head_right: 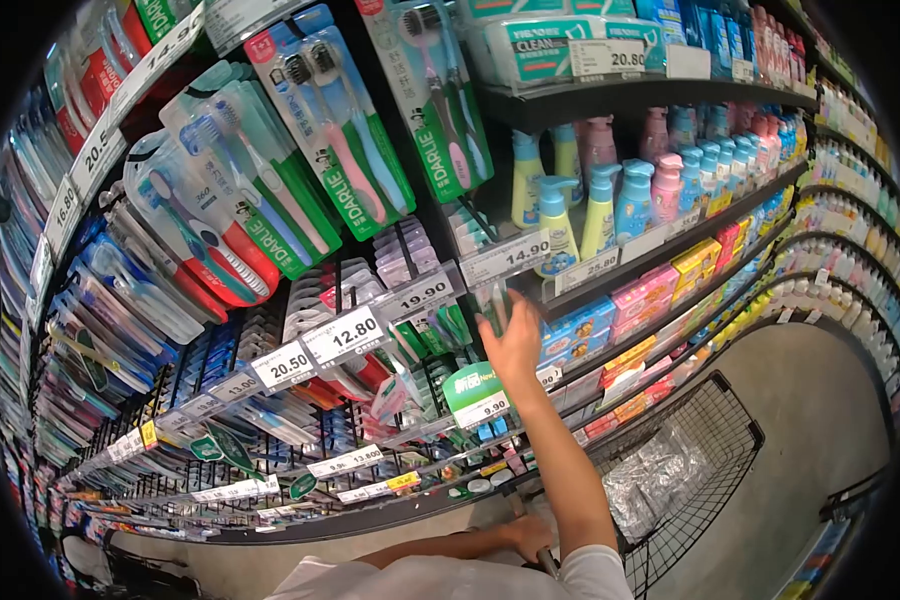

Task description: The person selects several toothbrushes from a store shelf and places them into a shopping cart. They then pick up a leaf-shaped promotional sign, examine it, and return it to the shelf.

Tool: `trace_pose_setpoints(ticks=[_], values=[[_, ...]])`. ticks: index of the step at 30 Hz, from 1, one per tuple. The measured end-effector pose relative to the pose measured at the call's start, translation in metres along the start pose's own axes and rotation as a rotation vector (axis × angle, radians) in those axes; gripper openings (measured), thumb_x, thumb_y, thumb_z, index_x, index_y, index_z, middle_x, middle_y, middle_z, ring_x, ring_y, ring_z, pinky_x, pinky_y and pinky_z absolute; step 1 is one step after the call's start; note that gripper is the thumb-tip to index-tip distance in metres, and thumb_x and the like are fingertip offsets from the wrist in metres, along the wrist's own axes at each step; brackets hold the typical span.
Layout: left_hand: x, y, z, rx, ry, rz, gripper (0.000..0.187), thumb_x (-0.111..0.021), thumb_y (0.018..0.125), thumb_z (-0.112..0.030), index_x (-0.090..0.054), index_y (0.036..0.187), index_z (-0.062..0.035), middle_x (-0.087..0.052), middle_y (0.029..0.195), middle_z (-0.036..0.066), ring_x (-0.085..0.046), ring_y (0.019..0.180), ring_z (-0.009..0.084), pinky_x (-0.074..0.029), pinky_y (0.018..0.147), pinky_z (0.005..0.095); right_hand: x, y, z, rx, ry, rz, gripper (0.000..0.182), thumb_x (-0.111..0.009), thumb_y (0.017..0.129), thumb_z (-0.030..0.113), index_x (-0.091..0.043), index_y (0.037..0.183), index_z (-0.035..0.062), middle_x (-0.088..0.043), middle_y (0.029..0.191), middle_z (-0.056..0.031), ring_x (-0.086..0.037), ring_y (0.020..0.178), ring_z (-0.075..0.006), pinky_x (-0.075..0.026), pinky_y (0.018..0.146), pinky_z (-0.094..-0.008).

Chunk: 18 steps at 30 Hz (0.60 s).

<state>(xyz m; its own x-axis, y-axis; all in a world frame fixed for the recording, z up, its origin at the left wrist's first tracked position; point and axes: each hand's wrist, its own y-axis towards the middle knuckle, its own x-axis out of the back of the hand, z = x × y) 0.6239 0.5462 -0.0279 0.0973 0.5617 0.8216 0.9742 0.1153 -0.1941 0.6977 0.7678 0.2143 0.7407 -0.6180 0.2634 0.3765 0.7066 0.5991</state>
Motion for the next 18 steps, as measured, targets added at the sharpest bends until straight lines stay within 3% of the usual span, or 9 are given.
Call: trace_pose_setpoints(ticks=[1, 4, 5, 8, 9, 12, 15, 18], values=[[-0.002, 0.001, 0.001, -0.002, 0.014, -0.001, 0.033, -0.069, 0.047, -0.039, -0.06, 0.06, -0.0099, -0.06, 0.065, 0.012, -0.059, 0.068, 0.0321, -0.046, 0.058, 0.0413, -0.003, 0.0, 0.0, 0.008, 0.026, -0.05, 0.035, -0.064, 0.071, 0.016, -0.05, 0.096, -0.0031, -0.053, 0.093, -0.0205, -0.049, 0.089, -0.0368, -0.04, 0.076, -0.0398], [0.004, 0.003, 0.0, 0.003, 0.044, 0.008, 0.034, -0.07, 0.047, -0.039, -0.06, 0.06, -0.0098, -0.06, 0.066, 0.012, -0.06, 0.069, 0.0322, -0.046, 0.061, 0.0413, 0.005, -0.005, 0.004, 0.035, 0.043, 0.011, 0.022, -0.062, 0.072, 0.011, -0.05, 0.084, -0.0013, -0.053, 0.088, -0.0192, -0.05, 0.08, -0.0362, -0.041, 0.068, -0.0395], [0.006, 0.003, -0.001, 0.017, 0.044, 0.026, 0.034, -0.07, 0.048, -0.039, -0.06, 0.061, -0.0096, -0.06, 0.067, 0.012, -0.059, 0.069, 0.0322, -0.047, 0.061, 0.0413, 0.005, -0.005, 0.001, 0.037, 0.046, 0.024, 0.017, -0.061, 0.075, 0.01, -0.047, 0.077, 0.0005, -0.054, 0.084, -0.0145, -0.053, 0.075, -0.0276, -0.04, 0.063, -0.0345], [0.027, -0.002, -0.011, 0.056, 0.023, 0.062, 0.034, -0.07, 0.05, -0.039, -0.062, 0.064, -0.009, -0.06, 0.068, 0.012, -0.06, 0.071, 0.032, -0.048, 0.062, 0.0413, 0.004, -0.01, -0.019, -0.174, 0.532, 0.227, 0.016, -0.06, 0.08, 0.012, -0.048, 0.08, 0.0017, -0.056, 0.08, -0.0078, -0.055, 0.072, -0.0168, -0.041, 0.061, -0.0289], [0.031, -0.005, -0.014, 0.069, 0.014, 0.073, 0.034, -0.07, 0.05, -0.039, -0.062, 0.065, -0.0088, -0.06, 0.068, 0.012, -0.06, 0.071, 0.0319, -0.048, 0.063, 0.0413, 0.007, -0.009, -0.013, -0.166, 0.719, 0.26, 0.013, -0.057, 0.084, 0.013, -0.048, 0.086, 0.0034, -0.056, 0.079, -0.0027, -0.055, 0.072, -0.0098, -0.043, 0.062, -0.0245], [0.014, -0.005, -0.002, -0.012, 0.032, -0.029, 0.031, -0.066, 0.053, -0.041, -0.061, 0.06, -0.0107, -0.058, 0.06, 0.01, -0.059, 0.064, 0.0304, -0.046, 0.058, 0.0413, 0.028, -0.006, 0.004, -0.351, 0.783, 0.418, 0.014, -0.056, 0.084, 0.012, -0.047, 0.093, 0.0039, -0.057, 0.082, -0.0029, -0.057, 0.075, -0.0114, -0.046, 0.068, -0.0251], [0.015, -0.002, -0.002, 0.055, 0.039, 0.117, 0.032, -0.066, 0.053, -0.041, -0.062, 0.062, -0.0105, -0.059, 0.063, 0.011, -0.06, 0.066, 0.0299, -0.047, 0.06, 0.0413, 0.04, -0.008, 0.006, -0.357, 0.792, 0.448, 0.021, -0.056, 0.084, 0.013, -0.046, 0.101, 0.0043, -0.057, 0.088, -0.0042, -0.056, 0.08, -0.0126, -0.045, 0.073, -0.0265], [0.015, -0.007, -0.004, 0.059, 0.034, 0.061, 0.031, -0.067, 0.053, -0.04, -0.063, 0.064, -0.0107, -0.06, 0.065, 0.011, -0.06, 0.067, 0.0295, -0.048, 0.062, 0.0406, 0.048, -0.017, 0.004, -0.367, 0.816, 0.468, 0.027, -0.056, 0.084, 0.013, -0.045, 0.107, 0.0044, -0.056, 0.09, -0.004, -0.056, 0.081, -0.0128, -0.044, 0.074, -0.0275]])
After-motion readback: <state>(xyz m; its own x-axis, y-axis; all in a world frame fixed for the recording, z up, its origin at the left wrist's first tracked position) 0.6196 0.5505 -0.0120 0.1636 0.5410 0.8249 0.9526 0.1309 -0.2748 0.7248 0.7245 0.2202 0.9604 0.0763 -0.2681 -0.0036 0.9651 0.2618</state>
